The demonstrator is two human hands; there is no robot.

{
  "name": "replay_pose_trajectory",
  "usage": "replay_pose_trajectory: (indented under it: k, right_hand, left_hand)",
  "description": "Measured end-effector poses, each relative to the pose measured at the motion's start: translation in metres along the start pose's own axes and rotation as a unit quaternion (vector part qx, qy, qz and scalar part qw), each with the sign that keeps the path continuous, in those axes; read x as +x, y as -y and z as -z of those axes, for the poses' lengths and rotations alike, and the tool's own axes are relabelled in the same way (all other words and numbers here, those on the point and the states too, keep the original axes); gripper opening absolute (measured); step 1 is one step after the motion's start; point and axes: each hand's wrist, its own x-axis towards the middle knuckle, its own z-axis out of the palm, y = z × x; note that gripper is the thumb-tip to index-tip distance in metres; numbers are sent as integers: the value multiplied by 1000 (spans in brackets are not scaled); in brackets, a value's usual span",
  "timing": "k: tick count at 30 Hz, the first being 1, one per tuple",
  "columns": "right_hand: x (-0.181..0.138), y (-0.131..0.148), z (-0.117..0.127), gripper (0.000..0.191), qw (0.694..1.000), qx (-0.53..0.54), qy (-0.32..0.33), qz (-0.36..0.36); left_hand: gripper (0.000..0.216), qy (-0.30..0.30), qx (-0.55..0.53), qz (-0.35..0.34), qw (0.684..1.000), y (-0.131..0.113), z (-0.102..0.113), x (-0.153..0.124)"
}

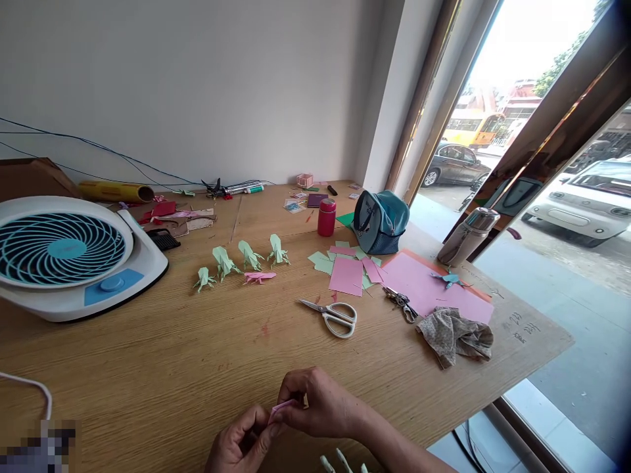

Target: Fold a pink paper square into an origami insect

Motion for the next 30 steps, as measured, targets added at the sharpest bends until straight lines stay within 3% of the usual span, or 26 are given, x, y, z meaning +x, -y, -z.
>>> replay_pose_trajectory:
  k: [7,14,22,30]
  right_hand:
    - [7,-2,1,9,1000,15,-9,20]
    - [15,-17,-3,15,999,35,-16,-4]
    - [17,-25,-4,30,999,35,-41,8]
    - [17,-26,-5,15,998,34,-41,19]
  left_hand:
    - [48,-45,29,-29,998,-15,-2,3]
    - [43,-66,62,-29,995,-26,-5,8]
    - [40,-77,62,-56,994,-5,-6,14]
    - [53,-83,44,-48,994,14,-2,14]
